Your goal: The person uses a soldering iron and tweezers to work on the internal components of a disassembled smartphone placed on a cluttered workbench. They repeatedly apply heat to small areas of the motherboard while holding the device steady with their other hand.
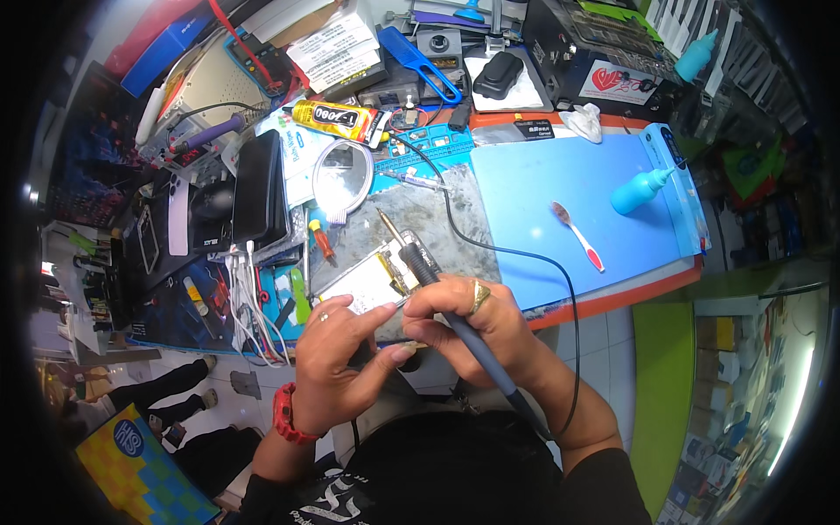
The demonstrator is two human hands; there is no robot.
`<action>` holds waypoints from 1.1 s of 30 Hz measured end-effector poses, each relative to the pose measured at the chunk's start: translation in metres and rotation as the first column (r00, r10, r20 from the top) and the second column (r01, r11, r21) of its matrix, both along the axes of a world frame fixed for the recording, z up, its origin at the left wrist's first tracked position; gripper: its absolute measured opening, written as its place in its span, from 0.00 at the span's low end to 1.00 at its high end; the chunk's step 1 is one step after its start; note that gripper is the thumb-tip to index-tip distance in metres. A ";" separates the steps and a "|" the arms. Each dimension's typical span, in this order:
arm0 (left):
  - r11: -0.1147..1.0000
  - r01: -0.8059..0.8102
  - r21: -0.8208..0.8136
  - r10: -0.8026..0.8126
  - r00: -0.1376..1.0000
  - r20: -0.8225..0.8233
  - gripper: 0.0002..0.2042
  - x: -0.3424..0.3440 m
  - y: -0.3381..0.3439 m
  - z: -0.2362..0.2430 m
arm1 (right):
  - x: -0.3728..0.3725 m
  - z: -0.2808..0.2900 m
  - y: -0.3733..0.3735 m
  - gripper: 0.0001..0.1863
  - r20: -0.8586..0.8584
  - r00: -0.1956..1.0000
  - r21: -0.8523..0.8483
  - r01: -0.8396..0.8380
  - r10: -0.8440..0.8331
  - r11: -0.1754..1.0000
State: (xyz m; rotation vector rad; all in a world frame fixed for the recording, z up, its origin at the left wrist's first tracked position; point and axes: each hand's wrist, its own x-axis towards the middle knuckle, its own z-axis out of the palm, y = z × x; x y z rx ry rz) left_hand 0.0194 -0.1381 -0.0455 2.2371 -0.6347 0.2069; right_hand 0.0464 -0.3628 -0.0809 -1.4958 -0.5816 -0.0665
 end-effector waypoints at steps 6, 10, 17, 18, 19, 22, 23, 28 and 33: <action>0.999 -0.007 -0.038 0.009 0.998 0.060 0.05 0.010 0.001 -0.007 | 0.004 -0.002 0.005 0.14 -0.059 0.998 0.048 0.025 -0.022 0.999; 0.997 -0.036 -0.067 0.040 0.998 0.050 0.04 0.014 0.006 -0.018 | 0.008 -0.001 0.009 0.15 -0.076 0.995 0.024 0.068 -0.066 0.997; 0.994 -0.069 0.091 0.065 0.997 0.039 0.03 0.029 0.016 -0.022 | 0.014 -0.002 -0.010 0.20 -0.111 0.987 -0.096 0.109 -0.119 0.989; 0.991 -0.064 0.114 0.062 0.998 0.024 0.03 0.031 0.017 -0.022 | 0.015 -0.001 -0.014 0.23 -0.023 0.992 -0.130 0.118 -0.122 0.984; 0.989 -0.060 0.137 0.059 0.998 0.010 0.03 0.034 0.018 -0.022 | 0.018 -0.002 -0.020 0.24 0.071 0.990 -0.183 0.135 -0.124 0.974; 0.983 -0.052 0.178 0.056 0.998 -0.018 0.04 0.042 0.022 -0.026 | 0.026 -0.009 -0.028 0.21 0.283 0.943 -0.243 0.245 -0.173 0.938; 0.981 -0.050 0.186 0.056 0.998 -0.024 0.05 0.045 0.022 -0.027 | 0.022 -0.013 -0.028 0.18 0.220 0.955 -0.229 0.247 -0.197 0.942; 0.972 0.020 0.233 -0.012 0.999 -0.036 0.05 0.057 0.021 -0.029 | 0.011 -0.033 -0.026 0.13 0.161 0.933 -0.091 0.338 -0.321 0.937; 0.961 0.043 0.272 -0.033 0.999 -0.040 0.06 0.053 0.022 -0.023 | 0.023 -0.026 -0.026 0.13 0.237 0.947 -0.120 0.249 -0.216 0.961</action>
